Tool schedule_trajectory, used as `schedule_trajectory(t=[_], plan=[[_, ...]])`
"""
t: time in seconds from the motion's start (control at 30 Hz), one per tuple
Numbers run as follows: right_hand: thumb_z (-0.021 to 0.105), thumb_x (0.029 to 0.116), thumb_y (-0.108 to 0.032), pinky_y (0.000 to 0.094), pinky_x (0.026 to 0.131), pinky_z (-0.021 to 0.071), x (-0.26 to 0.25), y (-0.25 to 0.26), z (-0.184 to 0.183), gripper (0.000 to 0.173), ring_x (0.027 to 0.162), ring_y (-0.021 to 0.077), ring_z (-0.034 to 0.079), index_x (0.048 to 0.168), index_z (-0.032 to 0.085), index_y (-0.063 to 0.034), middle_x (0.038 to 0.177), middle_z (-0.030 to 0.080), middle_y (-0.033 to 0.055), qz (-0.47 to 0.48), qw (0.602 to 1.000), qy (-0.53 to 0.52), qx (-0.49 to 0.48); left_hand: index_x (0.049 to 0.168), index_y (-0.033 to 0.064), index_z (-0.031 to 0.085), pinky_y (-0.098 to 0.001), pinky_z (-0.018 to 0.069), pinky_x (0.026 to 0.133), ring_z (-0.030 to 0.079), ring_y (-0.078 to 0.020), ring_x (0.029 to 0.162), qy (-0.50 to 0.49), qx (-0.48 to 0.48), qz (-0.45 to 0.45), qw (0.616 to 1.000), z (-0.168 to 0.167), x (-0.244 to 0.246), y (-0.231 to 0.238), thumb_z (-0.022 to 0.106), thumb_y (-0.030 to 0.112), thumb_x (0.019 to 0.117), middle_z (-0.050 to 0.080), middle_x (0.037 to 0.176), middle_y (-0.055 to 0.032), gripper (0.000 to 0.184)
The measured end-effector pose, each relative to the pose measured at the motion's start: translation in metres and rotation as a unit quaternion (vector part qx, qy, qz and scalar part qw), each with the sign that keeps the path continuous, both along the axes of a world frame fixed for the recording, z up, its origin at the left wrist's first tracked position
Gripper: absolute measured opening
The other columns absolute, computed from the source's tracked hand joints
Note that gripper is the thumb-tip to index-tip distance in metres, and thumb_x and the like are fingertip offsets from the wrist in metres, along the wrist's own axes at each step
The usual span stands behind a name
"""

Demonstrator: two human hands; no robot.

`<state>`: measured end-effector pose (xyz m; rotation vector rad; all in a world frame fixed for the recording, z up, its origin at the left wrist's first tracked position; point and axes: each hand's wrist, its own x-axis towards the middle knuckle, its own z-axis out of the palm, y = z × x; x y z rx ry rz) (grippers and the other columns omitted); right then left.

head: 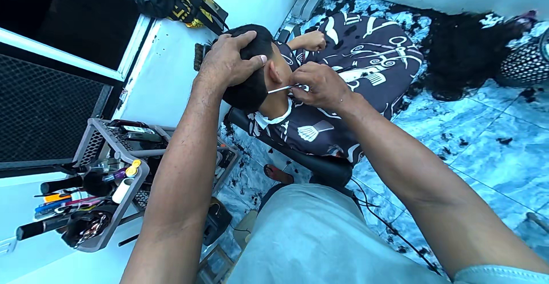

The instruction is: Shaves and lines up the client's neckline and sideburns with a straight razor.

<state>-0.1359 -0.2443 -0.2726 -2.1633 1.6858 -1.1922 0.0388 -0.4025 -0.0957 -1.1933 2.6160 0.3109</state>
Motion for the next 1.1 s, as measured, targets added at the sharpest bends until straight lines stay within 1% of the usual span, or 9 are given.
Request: schedule_trajectory(t=[0.1,0.17,0.3,0.4,0.5,0.67,0.8,0.97,1.1], plan=[[0.058,0.1012,-0.025,0.0447,0.092,0.0560,0.000,0.000,0.002,0.023,0.105,0.0264,0.069,0.104,0.072,-0.0078,0.105,0.073,0.0105,-0.008,0.999,-0.037,-0.018,0.156,0.0388,0.045,-0.0604,0.0402,0.111,0.046,-0.0313,0.143,0.001,0.000,-0.001,1.000,-0.001,0.000,-0.001,0.057,0.070,0.0909,0.046,0.157,-0.0123,0.073],[0.059,0.1012,-0.023,0.0431,0.092,0.0566,0.002,0.000,0.006,0.022,0.102,0.0261,0.070,0.104,0.072,-0.0060,0.103,0.072,0.0117,-0.013,0.998,-0.054,-0.029,0.155,0.0383,0.046,-0.0606,0.0407,0.111,0.047,-0.0318,0.142,0.005,-0.002,-0.003,1.000,-0.002,0.000,-0.002,0.058,0.069,0.0908,0.047,0.156,-0.0125,0.072],[0.059,0.0998,-0.025,0.0472,0.089,0.0565,-0.001,0.002,0.006,0.021,0.107,0.0284,0.069,0.104,0.074,-0.0099,0.109,0.072,0.0111,0.012,1.000,0.008,-0.006,0.155,0.0387,0.045,-0.0600,0.0409,0.111,0.047,-0.0310,0.142,0.005,-0.003,-0.005,1.000,-0.003,-0.001,-0.003,0.057,0.069,0.0906,0.048,0.155,-0.0119,0.073],[0.060,0.1007,-0.027,0.0450,0.092,0.0566,-0.002,0.005,0.007,0.022,0.108,0.0264,0.069,0.104,0.074,-0.0095,0.111,0.072,0.0106,0.011,1.000,-0.001,0.004,0.156,0.0384,0.045,-0.0602,0.0405,0.111,0.047,-0.0318,0.142,0.001,-0.003,-0.006,1.000,-0.003,-0.001,-0.003,0.056,0.070,0.0910,0.047,0.156,-0.0125,0.073],[0.059,0.1012,-0.025,0.0433,0.089,0.0577,-0.001,0.004,0.011,0.023,0.102,0.0253,0.069,0.104,0.073,-0.0072,0.108,0.071,0.0116,-0.005,0.999,-0.035,-0.010,0.156,0.0387,0.044,-0.0605,0.0399,0.112,0.046,-0.0317,0.143,-0.002,0.000,-0.003,1.000,-0.002,-0.002,-0.003,0.056,0.070,0.0912,0.046,0.157,-0.0121,0.073],[0.061,0.1003,-0.028,0.0471,0.087,0.0580,-0.002,0.005,0.009,0.021,0.105,0.0278,0.069,0.106,0.075,-0.0120,0.110,0.071,0.0108,0.023,0.999,0.024,0.009,0.156,0.0395,0.044,-0.0606,0.0409,0.111,0.047,-0.0309,0.143,-0.004,-0.004,-0.002,1.000,-0.002,-0.003,-0.002,0.057,0.070,0.0905,0.047,0.156,-0.0116,0.073],[0.060,0.1009,-0.026,0.0440,0.086,0.0585,-0.002,0.007,0.014,0.022,0.101,0.0255,0.070,0.105,0.074,-0.0087,0.109,0.071,0.0112,0.003,1.000,-0.016,-0.003,0.156,0.0393,0.044,-0.0608,0.0404,0.111,0.046,-0.0312,0.143,-0.003,-0.005,-0.002,1.000,-0.004,-0.003,-0.003,0.056,0.070,0.0905,0.047,0.156,-0.0117,0.073],[0.061,0.0998,-0.028,0.0466,0.083,0.0588,-0.002,0.009,0.010,0.021,0.099,0.0266,0.070,0.104,0.074,-0.0116,0.110,0.070,0.0106,0.032,0.999,0.018,0.034,0.156,0.0400,0.044,-0.0612,0.0417,0.110,0.047,-0.0317,0.142,-0.004,-0.007,-0.001,1.000,-0.005,-0.003,-0.003,0.056,0.071,0.0898,0.046,0.157,-0.0123,0.074],[0.061,0.1008,-0.027,0.0441,0.082,0.0589,-0.004,0.008,0.008,0.023,0.096,0.0249,0.070,0.107,0.075,-0.0096,0.109,0.070,0.0113,0.018,0.999,-0.026,0.020,0.156,0.0391,0.044,-0.0615,0.0410,0.111,0.046,-0.0328,0.143,0.000,-0.006,-0.003,1.000,-0.006,-0.002,-0.003,0.057,0.071,0.0900,0.046,0.157,-0.0134,0.075]])
